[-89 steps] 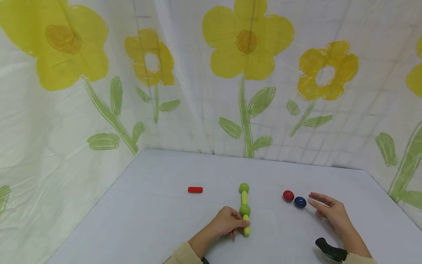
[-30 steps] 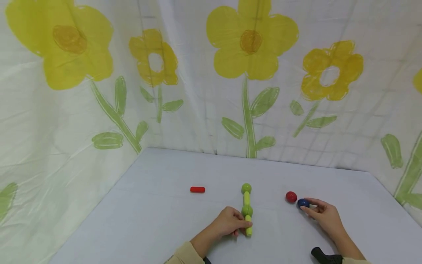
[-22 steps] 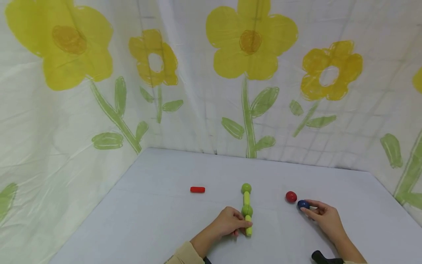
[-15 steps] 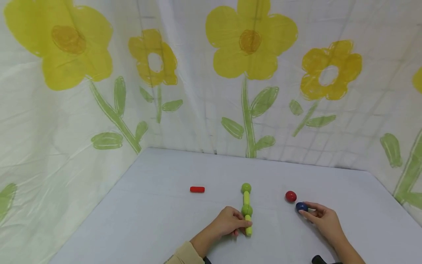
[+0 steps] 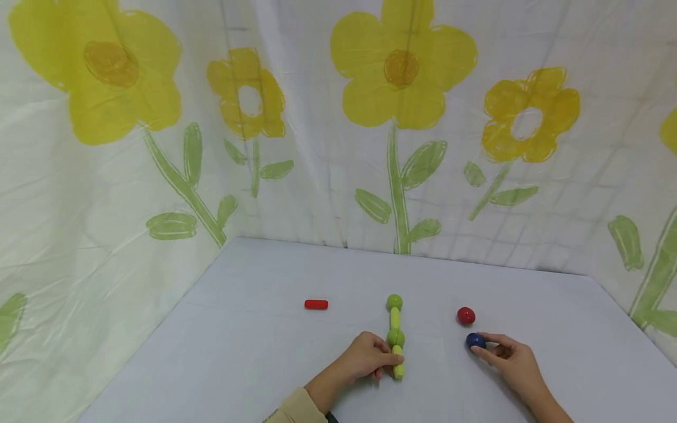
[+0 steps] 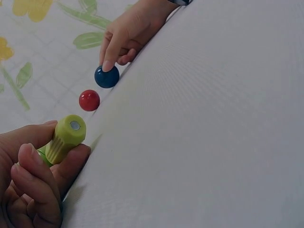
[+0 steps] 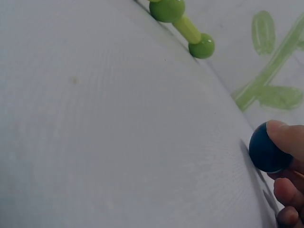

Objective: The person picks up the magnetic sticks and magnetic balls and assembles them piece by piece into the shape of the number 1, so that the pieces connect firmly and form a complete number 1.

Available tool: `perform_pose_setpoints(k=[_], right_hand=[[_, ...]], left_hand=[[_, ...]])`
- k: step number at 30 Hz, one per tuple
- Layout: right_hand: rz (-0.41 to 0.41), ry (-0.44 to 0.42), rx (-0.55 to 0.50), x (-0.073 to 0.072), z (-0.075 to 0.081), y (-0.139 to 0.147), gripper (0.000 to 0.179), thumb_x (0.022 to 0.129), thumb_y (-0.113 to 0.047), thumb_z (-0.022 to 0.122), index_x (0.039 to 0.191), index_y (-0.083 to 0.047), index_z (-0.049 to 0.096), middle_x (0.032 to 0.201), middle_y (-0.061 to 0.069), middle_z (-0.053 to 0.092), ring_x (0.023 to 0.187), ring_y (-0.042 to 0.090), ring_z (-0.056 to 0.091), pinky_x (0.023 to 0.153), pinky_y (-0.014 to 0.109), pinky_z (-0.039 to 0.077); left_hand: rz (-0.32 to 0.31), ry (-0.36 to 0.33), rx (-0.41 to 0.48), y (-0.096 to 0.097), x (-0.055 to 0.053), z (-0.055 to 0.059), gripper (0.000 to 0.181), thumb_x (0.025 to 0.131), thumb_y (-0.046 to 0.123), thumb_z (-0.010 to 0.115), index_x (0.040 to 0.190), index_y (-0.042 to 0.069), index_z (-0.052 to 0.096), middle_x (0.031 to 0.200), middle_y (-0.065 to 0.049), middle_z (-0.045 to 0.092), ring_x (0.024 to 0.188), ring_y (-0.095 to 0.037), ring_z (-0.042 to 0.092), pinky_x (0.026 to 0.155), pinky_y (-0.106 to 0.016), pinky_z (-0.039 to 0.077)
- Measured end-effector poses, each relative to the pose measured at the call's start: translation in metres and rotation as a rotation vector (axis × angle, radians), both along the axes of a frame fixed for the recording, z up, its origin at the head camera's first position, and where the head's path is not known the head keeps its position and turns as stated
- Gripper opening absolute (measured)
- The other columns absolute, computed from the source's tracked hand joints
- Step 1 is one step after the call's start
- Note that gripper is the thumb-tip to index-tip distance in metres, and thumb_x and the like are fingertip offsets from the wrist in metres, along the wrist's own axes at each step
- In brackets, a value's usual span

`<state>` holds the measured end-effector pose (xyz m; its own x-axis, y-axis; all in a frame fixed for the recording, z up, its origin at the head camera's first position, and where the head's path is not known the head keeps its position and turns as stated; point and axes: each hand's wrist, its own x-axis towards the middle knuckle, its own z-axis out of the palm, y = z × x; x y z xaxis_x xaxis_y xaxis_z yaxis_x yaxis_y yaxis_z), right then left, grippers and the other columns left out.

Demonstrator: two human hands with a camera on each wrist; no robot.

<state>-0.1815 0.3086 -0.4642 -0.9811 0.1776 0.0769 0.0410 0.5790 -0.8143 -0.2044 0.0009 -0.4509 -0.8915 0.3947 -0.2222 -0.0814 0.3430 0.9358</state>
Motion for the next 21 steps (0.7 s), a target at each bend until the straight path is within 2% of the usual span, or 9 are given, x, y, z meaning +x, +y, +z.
perform_pose_setpoints(k=[14, 21], right_hand=[[0.032, 0.171, 0.024, 0.006, -0.005, -0.014, 0.032, 0.079, -0.011, 0.081, 0.105, 0.005, 0.071, 0.067, -0.002, 0.05, 0.061, 0.007, 0.043, 0.053, 0.023, 0.036], [0.057, 0.152, 0.004, 0.008, -0.005, -0.026, 0.031, 0.079, -0.011, 0.08, 0.105, 0.003, 0.071, 0.067, -0.002, 0.05, 0.062, 0.008, 0.044, 0.055, 0.023, 0.037]], left_hand=[[0.008, -0.013, -0.001, 0.0, 0.001, 0.002, 0.019, 0.085, 0.02, 0.077, 0.075, 0.007, 0.068, 0.061, 0.001, 0.065, 0.042, -0.005, 0.042, 0.042, -0.016, 0.032], [0.025, -0.006, 0.0, 0.002, 0.002, 0.003, 0.019, 0.084, 0.019, 0.078, 0.074, 0.006, 0.068, 0.06, 0.0, 0.064, 0.041, -0.006, 0.043, 0.041, -0.017, 0.031]])
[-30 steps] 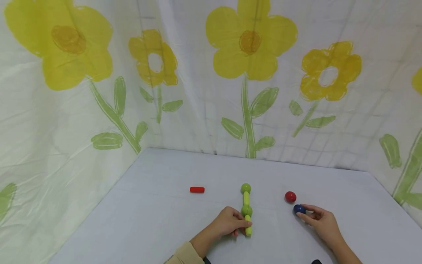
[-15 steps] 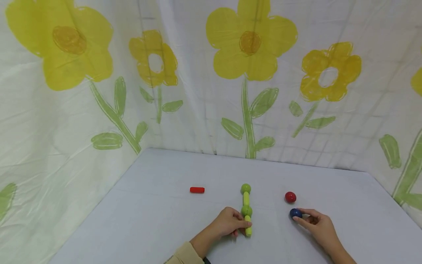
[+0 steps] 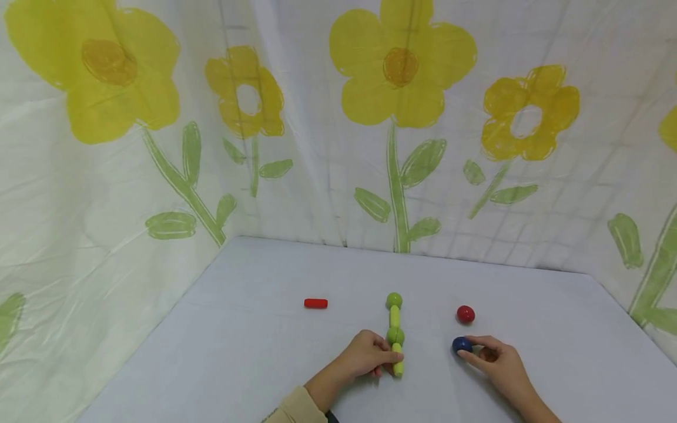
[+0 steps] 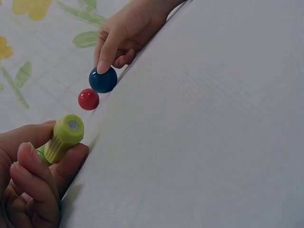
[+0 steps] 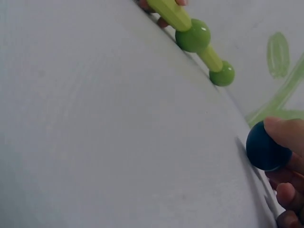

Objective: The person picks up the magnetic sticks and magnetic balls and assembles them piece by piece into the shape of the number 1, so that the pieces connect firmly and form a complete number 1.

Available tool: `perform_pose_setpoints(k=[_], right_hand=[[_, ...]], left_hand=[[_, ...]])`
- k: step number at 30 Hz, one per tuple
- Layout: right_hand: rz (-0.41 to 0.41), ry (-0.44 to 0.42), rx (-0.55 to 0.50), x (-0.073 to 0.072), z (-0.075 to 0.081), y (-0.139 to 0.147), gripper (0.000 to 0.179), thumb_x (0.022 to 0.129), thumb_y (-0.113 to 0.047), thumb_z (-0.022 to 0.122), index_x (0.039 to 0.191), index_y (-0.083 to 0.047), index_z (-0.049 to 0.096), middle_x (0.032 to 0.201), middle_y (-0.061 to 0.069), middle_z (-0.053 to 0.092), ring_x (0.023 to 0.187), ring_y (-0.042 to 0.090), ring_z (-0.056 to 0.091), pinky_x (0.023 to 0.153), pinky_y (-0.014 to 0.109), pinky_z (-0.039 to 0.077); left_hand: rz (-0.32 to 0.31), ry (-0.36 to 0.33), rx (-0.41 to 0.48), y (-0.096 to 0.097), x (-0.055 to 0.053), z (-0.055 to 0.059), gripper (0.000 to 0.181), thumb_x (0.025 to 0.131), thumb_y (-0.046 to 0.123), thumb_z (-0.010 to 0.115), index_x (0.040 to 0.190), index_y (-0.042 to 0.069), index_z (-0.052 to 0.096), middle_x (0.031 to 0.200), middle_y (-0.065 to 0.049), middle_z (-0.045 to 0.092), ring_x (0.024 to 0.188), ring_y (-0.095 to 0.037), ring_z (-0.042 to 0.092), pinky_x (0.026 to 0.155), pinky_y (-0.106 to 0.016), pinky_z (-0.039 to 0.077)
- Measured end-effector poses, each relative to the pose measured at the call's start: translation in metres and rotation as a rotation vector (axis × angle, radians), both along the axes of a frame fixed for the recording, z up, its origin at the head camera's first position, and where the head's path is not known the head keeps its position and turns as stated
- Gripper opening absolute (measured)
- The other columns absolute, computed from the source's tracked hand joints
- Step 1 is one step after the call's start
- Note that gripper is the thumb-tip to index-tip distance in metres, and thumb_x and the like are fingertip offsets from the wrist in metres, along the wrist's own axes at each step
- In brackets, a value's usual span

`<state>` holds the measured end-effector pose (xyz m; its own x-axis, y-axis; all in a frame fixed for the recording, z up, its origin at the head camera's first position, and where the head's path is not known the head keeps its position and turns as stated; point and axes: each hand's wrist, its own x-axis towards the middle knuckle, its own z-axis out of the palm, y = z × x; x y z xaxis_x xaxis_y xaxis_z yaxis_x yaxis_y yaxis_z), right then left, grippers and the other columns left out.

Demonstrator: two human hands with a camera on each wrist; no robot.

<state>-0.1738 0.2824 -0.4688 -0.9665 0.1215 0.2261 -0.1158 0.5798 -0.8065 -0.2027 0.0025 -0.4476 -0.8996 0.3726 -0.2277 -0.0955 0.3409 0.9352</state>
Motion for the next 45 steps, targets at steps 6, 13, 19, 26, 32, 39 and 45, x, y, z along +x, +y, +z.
perform_pose_setpoints(k=[6, 13, 19, 26, 32, 39, 45], right_hand=[[0.048, 0.01, -0.03, 0.002, -0.001, -0.015, 0.028, 0.078, -0.008, 0.081, 0.104, 0.0, 0.072, 0.066, -0.002, 0.047, 0.06, 0.008, 0.043, 0.052, 0.023, 0.036], [0.064, -0.067, -0.057, 0.006, 0.002, -0.028, 0.032, 0.078, -0.01, 0.082, 0.107, -0.002, 0.072, 0.066, -0.001, 0.048, 0.059, 0.008, 0.043, 0.051, 0.023, 0.036], [0.072, -0.161, -0.066, 0.009, 0.006, -0.037, 0.035, 0.077, -0.013, 0.082, 0.109, -0.003, 0.071, 0.073, 0.001, 0.052, 0.062, 0.01, 0.044, 0.054, 0.022, 0.037], [0.177, -0.195, -0.077, 0.012, 0.008, -0.042, 0.035, 0.08, -0.016, 0.081, 0.11, -0.001, 0.07, 0.07, 0.001, 0.051, 0.061, 0.008, 0.045, 0.053, 0.021, 0.037], [0.251, -0.238, -0.077, 0.014, 0.011, -0.048, 0.038, 0.08, -0.02, 0.081, 0.11, -0.001, 0.069, 0.072, 0.003, 0.051, 0.061, 0.01, 0.045, 0.053, 0.022, 0.038], [0.286, -0.252, -0.088, 0.016, 0.011, -0.053, 0.04, 0.079, -0.02, 0.082, 0.11, 0.001, 0.068, 0.08, 0.004, 0.057, 0.062, 0.01, 0.046, 0.054, 0.022, 0.039], [0.351, -0.25, -0.117, 0.016, 0.009, -0.057, 0.037, 0.079, -0.019, 0.082, 0.107, 0.001, 0.067, 0.08, 0.004, 0.057, 0.063, 0.009, 0.047, 0.055, 0.022, 0.04]], left_hand=[[0.011, 0.007, 0.006, 0.0, 0.0, 0.0, 0.019, 0.083, 0.018, 0.078, 0.074, 0.005, 0.068, 0.059, -0.001, 0.064, 0.041, -0.006, 0.042, 0.041, -0.017, 0.031], [0.004, 0.004, 0.004, 0.0, 0.0, 0.001, 0.019, 0.084, 0.018, 0.078, 0.074, 0.005, 0.069, 0.059, 0.0, 0.063, 0.041, -0.006, 0.042, 0.041, -0.017, 0.031], [-0.019, -0.002, -0.024, 0.0, 0.0, 0.001, 0.019, 0.085, 0.022, 0.077, 0.076, 0.007, 0.07, 0.06, 0.003, 0.063, 0.042, -0.005, 0.042, 0.042, -0.017, 0.03], [-0.028, -0.013, -0.024, -0.001, -0.003, 0.001, 0.019, 0.086, 0.023, 0.076, 0.076, 0.008, 0.07, 0.06, 0.003, 0.064, 0.042, -0.005, 0.043, 0.042, -0.016, 0.031], [-0.024, -0.003, -0.01, -0.001, -0.001, 0.001, 0.019, 0.085, 0.022, 0.076, 0.075, 0.007, 0.07, 0.061, 0.002, 0.064, 0.041, -0.005, 0.042, 0.041, -0.016, 0.031], [-0.024, -0.007, -0.004, -0.001, 0.0, 0.001, 0.018, 0.086, 0.022, 0.076, 0.077, 0.006, 0.071, 0.06, 0.002, 0.063, 0.041, -0.005, 0.042, 0.041, -0.016, 0.031], [-0.003, -0.006, 0.005, 0.0, 0.001, 0.003, 0.018, 0.085, 0.019, 0.077, 0.075, 0.005, 0.07, 0.059, 0.001, 0.063, 0.04, -0.005, 0.042, 0.04, -0.016, 0.03]])
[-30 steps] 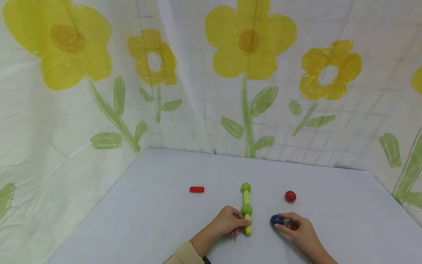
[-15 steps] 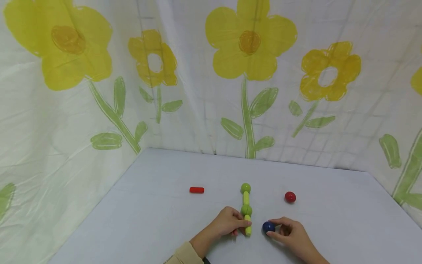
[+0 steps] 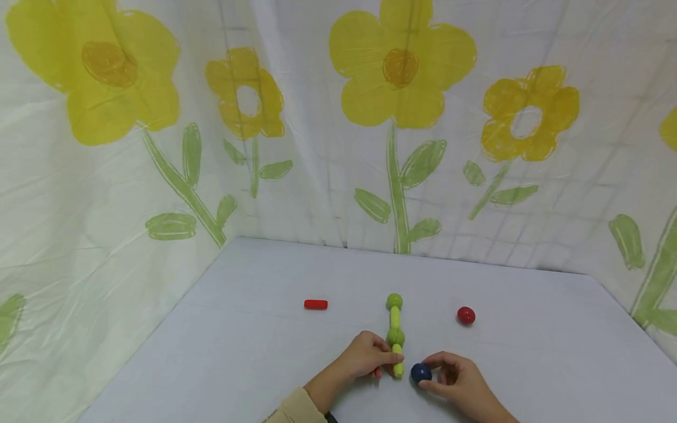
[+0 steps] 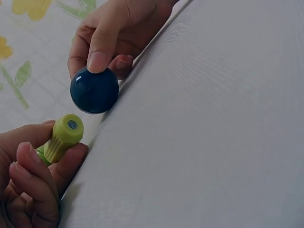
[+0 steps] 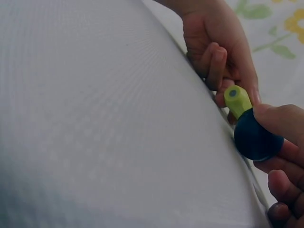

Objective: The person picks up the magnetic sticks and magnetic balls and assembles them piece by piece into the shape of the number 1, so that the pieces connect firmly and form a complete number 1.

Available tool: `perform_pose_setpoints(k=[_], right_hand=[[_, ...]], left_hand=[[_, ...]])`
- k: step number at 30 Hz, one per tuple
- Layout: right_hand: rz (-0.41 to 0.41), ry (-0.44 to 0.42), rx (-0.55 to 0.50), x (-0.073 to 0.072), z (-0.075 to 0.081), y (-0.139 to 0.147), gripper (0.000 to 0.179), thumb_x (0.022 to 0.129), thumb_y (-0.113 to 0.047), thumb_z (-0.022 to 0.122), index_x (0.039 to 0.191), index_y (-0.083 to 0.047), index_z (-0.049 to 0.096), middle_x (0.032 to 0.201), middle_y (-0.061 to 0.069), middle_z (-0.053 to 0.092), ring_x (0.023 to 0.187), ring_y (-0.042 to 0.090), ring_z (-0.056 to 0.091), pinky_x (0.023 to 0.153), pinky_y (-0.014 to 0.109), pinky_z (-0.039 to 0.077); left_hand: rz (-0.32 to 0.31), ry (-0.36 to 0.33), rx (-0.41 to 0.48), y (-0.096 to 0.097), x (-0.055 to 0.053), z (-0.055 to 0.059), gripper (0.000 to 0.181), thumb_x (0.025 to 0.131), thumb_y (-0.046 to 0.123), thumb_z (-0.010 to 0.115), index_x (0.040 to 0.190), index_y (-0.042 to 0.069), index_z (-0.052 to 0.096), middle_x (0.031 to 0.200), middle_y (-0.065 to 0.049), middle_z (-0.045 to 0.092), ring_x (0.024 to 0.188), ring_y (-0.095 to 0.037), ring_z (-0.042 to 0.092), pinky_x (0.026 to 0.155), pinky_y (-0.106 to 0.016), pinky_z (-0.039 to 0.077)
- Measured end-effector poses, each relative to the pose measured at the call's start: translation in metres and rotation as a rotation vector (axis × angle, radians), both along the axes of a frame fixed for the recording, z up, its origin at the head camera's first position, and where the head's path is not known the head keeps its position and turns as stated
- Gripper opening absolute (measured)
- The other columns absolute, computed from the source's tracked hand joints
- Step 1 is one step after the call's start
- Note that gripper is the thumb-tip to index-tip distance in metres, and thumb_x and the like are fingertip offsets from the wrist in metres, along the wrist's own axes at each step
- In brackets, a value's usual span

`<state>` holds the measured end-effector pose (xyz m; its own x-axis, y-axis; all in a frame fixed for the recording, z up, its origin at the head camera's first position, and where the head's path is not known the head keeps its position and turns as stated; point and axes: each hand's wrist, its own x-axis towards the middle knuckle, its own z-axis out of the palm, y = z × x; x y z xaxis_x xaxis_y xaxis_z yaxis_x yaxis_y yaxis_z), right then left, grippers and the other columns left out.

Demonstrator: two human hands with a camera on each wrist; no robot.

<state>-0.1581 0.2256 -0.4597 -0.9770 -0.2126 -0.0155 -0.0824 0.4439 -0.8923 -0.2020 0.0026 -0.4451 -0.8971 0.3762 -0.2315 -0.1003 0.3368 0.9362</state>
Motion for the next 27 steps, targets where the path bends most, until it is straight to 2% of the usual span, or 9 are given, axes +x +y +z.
perform_pose_setpoints(k=[9, 15, 22, 27], right_hand=[[0.133, 0.01, -0.041, 0.002, -0.003, -0.003, 0.033, 0.083, -0.018, 0.078, 0.108, 0.001, 0.067, 0.072, -0.001, 0.052, 0.061, 0.005, 0.046, 0.053, 0.022, 0.04], [0.189, 0.023, -0.079, 0.004, -0.004, -0.006, 0.029, 0.085, -0.015, 0.077, 0.107, 0.001, 0.067, 0.075, -0.002, 0.056, 0.06, 0.004, 0.047, 0.053, 0.021, 0.041], [0.242, 0.148, -0.108, 0.009, -0.007, -0.013, 0.026, 0.084, -0.012, 0.076, 0.104, 0.001, 0.067, 0.076, -0.003, 0.058, 0.058, 0.004, 0.048, 0.05, 0.021, 0.041], [0.239, 0.182, -0.108, 0.011, -0.008, -0.018, 0.026, 0.083, -0.013, 0.077, 0.103, 0.0, 0.067, 0.084, -0.006, 0.062, 0.059, 0.004, 0.049, 0.051, 0.021, 0.043]], left_hand=[[0.006, 0.002, -0.006, 0.0, 0.0, 0.0, 0.019, 0.084, 0.02, 0.078, 0.075, 0.005, 0.07, 0.06, 0.0, 0.064, 0.04, -0.006, 0.042, 0.04, -0.016, 0.03], [0.001, -0.001, -0.005, 0.0, 0.0, -0.002, 0.018, 0.084, 0.02, 0.077, 0.077, 0.005, 0.071, 0.059, 0.0, 0.063, 0.04, -0.006, 0.041, 0.04, -0.016, 0.03], [-0.017, 0.016, -0.004, -0.001, -0.003, -0.004, 0.018, 0.085, 0.02, 0.076, 0.076, 0.006, 0.071, 0.058, 0.002, 0.063, 0.04, -0.005, 0.042, 0.04, -0.016, 0.03], [-0.008, 0.01, 0.001, 0.0, -0.003, -0.004, 0.018, 0.085, 0.019, 0.077, 0.075, 0.005, 0.071, 0.057, 0.001, 0.061, 0.04, -0.005, 0.041, 0.039, -0.016, 0.03]])
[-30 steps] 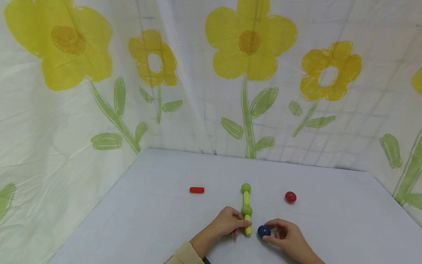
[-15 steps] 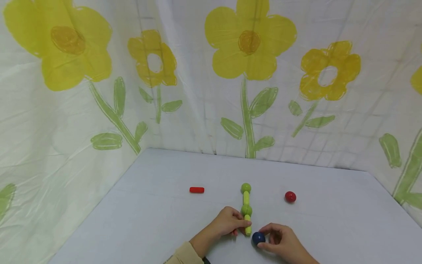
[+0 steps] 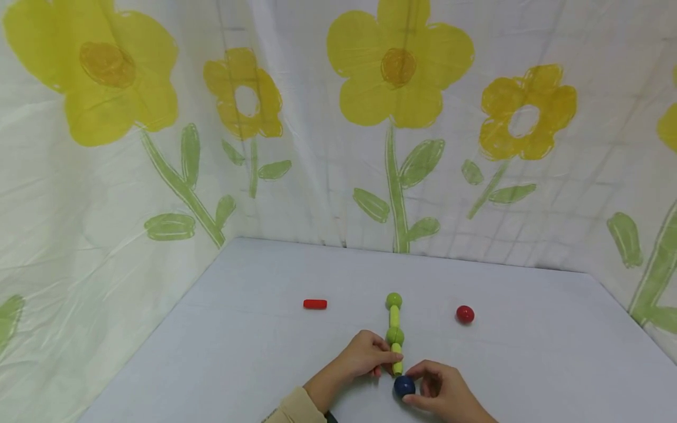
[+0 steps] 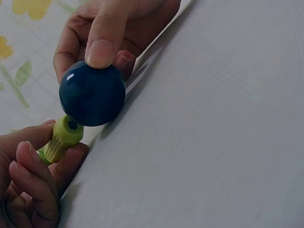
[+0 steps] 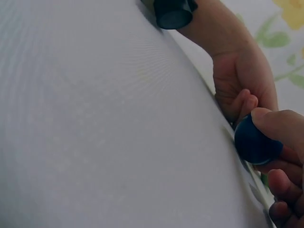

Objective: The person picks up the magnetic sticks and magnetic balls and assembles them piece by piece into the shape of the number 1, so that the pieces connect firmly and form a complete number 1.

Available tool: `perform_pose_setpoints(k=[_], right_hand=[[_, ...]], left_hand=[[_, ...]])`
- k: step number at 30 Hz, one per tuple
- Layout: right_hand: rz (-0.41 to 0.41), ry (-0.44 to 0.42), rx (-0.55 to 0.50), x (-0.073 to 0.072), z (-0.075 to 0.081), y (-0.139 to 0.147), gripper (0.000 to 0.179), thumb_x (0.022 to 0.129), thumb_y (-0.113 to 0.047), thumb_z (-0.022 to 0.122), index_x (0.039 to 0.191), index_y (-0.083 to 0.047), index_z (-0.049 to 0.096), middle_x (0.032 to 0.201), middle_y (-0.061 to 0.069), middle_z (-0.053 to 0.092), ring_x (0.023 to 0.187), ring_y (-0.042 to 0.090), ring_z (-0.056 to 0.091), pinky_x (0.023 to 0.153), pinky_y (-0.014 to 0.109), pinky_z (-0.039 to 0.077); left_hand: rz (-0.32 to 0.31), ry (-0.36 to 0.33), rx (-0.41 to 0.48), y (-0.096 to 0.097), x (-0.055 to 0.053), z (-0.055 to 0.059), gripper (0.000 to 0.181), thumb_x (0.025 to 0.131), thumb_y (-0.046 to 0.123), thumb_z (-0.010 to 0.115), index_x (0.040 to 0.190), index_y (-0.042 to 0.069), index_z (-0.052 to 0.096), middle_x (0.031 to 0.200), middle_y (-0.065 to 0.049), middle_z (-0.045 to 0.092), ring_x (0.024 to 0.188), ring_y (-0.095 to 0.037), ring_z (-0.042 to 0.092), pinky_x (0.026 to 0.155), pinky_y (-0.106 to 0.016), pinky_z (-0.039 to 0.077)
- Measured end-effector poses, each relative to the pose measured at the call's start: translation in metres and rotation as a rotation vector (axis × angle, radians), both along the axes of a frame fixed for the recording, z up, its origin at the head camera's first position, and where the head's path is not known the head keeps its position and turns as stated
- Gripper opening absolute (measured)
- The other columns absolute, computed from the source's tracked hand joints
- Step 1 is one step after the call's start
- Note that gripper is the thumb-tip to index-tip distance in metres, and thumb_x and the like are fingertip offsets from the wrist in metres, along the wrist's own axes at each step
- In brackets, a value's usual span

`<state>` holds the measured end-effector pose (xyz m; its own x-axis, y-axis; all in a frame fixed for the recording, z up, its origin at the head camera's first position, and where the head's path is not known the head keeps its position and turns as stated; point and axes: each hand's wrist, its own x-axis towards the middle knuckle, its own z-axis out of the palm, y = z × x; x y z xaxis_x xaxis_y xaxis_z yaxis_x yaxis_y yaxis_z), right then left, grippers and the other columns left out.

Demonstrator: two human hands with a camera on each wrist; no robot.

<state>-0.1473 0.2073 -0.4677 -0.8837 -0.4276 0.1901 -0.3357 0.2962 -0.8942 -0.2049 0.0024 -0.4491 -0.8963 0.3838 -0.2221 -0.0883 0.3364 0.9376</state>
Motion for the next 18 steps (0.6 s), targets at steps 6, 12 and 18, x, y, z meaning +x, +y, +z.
perform_pose_setpoints(k=[6, 12, 18], right_hand=[[0.008, 0.062, -0.012, 0.0011, -0.0018, -0.0039, 0.024, 0.083, -0.013, 0.078, 0.1, -0.002, 0.066, 0.084, -0.006, 0.063, 0.059, 0.002, 0.049, 0.05, 0.021, 0.043], [0.017, 0.077, -0.027, 0.0015, -0.0024, -0.0069, 0.024, 0.083, -0.012, 0.078, 0.101, -0.002, 0.067, 0.076, -0.001, 0.061, 0.059, 0.003, 0.049, 0.05, 0.022, 0.043], [0.01, 0.141, -0.008, 0.0021, -0.0026, -0.01, 0.025, 0.083, -0.013, 0.078, 0.103, -0.002, 0.068, 0.083, -0.008, 0.062, 0.06, 0.002, 0.049, 0.051, 0.021, 0.043]], left_hand=[[-0.002, 0.005, -0.001, -0.0001, 0.0004, 0.0009, 0.017, 0.085, 0.017, 0.077, 0.075, 0.004, 0.071, 0.057, 0.001, 0.062, 0.04, -0.005, 0.041, 0.039, -0.016, 0.03], [-0.009, 0.012, 0.003, 0.0, 0.0008, 0.0015, 0.017, 0.085, 0.017, 0.076, 0.075, 0.004, 0.071, 0.058, 0.0, 0.062, 0.039, -0.005, 0.041, 0.039, -0.015, 0.03], [-0.008, 0.009, 0.004, 0.0004, 0.0006, 0.0011, 0.017, 0.085, 0.017, 0.077, 0.075, 0.004, 0.071, 0.058, 0.0, 0.062, 0.039, -0.005, 0.041, 0.039, -0.015, 0.03]])
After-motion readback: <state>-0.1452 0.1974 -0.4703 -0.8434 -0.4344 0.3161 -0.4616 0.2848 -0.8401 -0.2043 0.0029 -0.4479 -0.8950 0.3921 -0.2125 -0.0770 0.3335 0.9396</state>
